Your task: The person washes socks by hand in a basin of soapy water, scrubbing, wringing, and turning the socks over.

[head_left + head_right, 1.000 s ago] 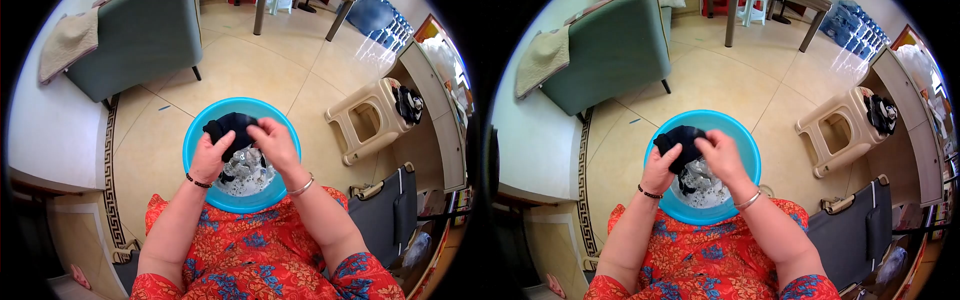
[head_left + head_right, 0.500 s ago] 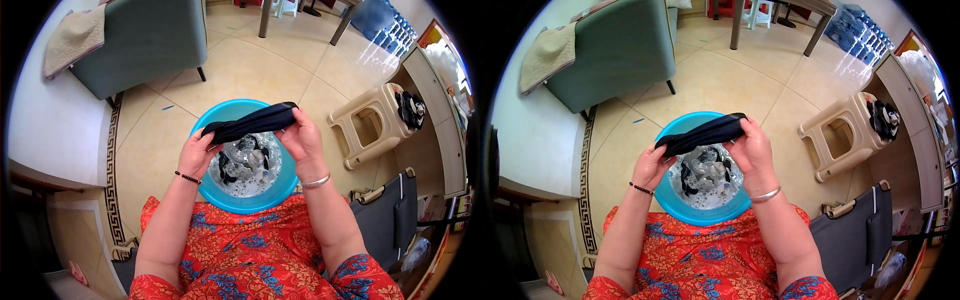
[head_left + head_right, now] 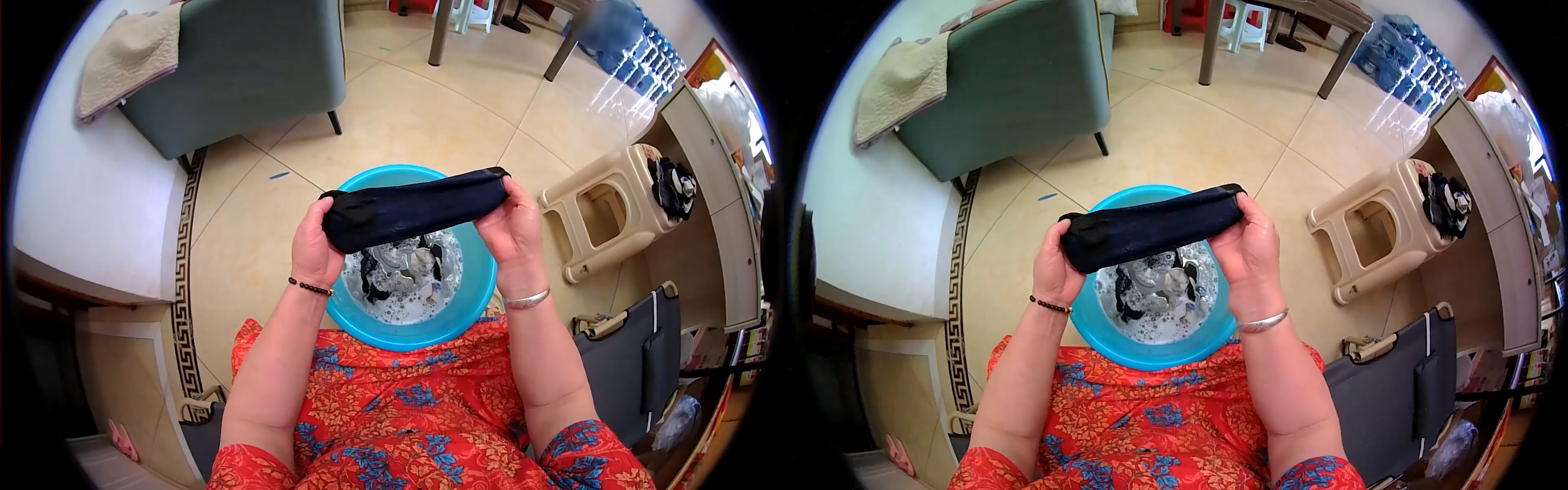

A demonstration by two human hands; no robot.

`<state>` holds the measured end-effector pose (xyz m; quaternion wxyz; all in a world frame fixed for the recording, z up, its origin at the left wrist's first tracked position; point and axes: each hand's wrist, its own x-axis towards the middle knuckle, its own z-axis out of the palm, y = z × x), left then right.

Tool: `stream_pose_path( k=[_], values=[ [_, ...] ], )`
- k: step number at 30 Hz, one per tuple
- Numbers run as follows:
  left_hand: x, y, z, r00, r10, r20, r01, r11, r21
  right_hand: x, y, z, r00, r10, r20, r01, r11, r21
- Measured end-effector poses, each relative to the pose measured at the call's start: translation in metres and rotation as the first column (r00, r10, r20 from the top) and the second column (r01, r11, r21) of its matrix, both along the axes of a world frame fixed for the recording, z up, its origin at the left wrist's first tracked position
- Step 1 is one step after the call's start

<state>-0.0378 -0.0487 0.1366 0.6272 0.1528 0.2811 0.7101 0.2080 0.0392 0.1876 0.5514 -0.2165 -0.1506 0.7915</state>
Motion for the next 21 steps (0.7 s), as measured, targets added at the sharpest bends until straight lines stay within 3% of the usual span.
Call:
stream_pose_path(
  k=[5,9,11,12,13,15,17,19,21],
  values=[
    [0.000,-0.001,0.013,0.984,0.031,0.177,-0.017,0.997,-0.075,0.003,-0.001,0.004,0.998,0.011,-0.056,-0.011,1.000,-0.012],
    [-0.008,-0.001,0.005,0.995,0.099,0.013,-0.098,0.992,-0.082,0.011,0.004,0.015,0.996,-0.042,-0.081,0.045,0.998,0.036],
    [-0.036,-0.003,-0.023,0.945,-0.327,-0.023,0.326,0.931,0.162,0.017,0.006,0.018,0.995,-0.039,-0.092,0.046,0.996,0.074],
    [-0.026,-0.005,-0.022,0.966,-0.203,-0.162,0.218,0.973,0.081,0.019,0.004,0.026,0.989,-0.012,-0.148,0.028,0.993,0.112],
    [-0.008,-0.007,-0.010,0.965,-0.204,-0.161,0.220,0.972,0.083,0.022,0.003,0.030,0.979,0.018,-0.201,0.013,0.989,0.151],
    [0.024,-0.012,0.017,0.928,0.058,-0.368,-0.073,0.997,-0.029,0.029,0.009,0.028,0.980,0.035,-0.193,0.002,0.982,0.190],
    [0.021,-0.011,0.013,0.956,0.021,-0.292,-0.014,1.000,0.028,0.026,0.008,0.027,0.984,0.071,-0.161,-0.044,0.985,0.168],
    [0.015,-0.009,0.013,0.995,-0.061,0.073,0.056,0.997,0.061,0.023,0.005,0.027,0.990,0.068,-0.120,-0.046,0.984,0.174],
    [0.010,-0.007,0.014,0.989,-0.041,0.143,0.037,0.999,0.033,0.021,0.006,0.024,0.991,0.062,-0.120,-0.046,0.990,0.131]
  ],
)
